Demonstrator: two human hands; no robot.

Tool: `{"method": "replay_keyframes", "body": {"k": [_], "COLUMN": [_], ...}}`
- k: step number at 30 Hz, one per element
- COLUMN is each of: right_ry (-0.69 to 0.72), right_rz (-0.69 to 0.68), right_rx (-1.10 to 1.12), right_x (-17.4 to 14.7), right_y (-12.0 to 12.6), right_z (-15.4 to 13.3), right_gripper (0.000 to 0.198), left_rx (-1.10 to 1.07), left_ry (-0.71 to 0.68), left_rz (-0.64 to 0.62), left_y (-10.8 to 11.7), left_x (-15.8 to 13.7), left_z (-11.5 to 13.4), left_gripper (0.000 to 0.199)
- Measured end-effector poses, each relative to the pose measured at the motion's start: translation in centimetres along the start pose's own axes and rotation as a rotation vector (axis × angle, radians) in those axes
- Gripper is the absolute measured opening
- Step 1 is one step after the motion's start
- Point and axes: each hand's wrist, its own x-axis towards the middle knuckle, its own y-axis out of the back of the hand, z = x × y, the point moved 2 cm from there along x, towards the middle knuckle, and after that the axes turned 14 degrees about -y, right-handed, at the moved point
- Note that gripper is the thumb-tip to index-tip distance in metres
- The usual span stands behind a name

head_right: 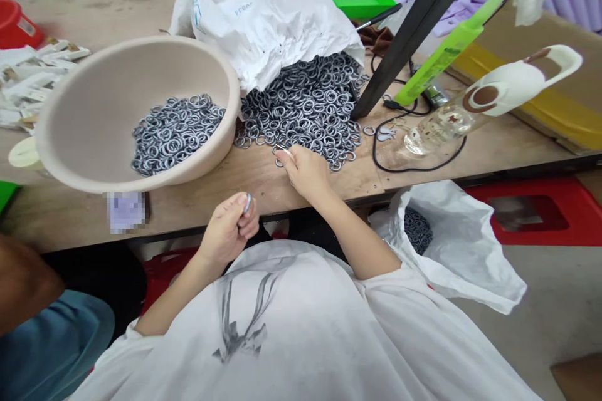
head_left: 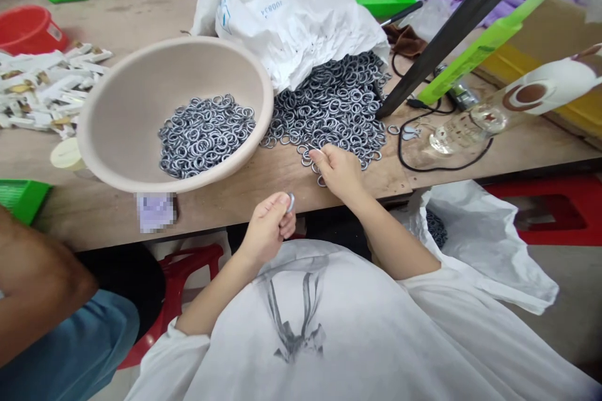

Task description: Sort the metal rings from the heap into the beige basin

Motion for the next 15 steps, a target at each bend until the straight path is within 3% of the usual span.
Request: {"method": "replay_keyframes", "body": {"k": [5,9,12,15], "right_ry": [0.064,0.067,0.071,0.109], "right_rz": [-0.013,-0.043,-0.061,-0.226], "right_rx": [-0.353,-0.444,-0.338,0.062], "right_x": [0.5,0.7,1.0,0.6], "right_y": [-0.6,-1.6,-1.5,-1.2], "right_z": [0.2,-0.3,-0.7,-1.2], "right_gripper": [0.035,0.030,0.026,0.024], "left_rx": [0.015,0.041,0.059,0.106], "left_ry": [-0.006,-0.022,-0.043,-0.107], "left_rz": [0.072,0.116,0.160,0.205], "left_y": [1.4,2.5,3.0,3.2], "left_x": [1.1,1.9,2.4,2.7], "left_z": [0.0,-0.1,-0.2,-0.4], "left_gripper": [0.032,0.035,0.030,0.035]}}
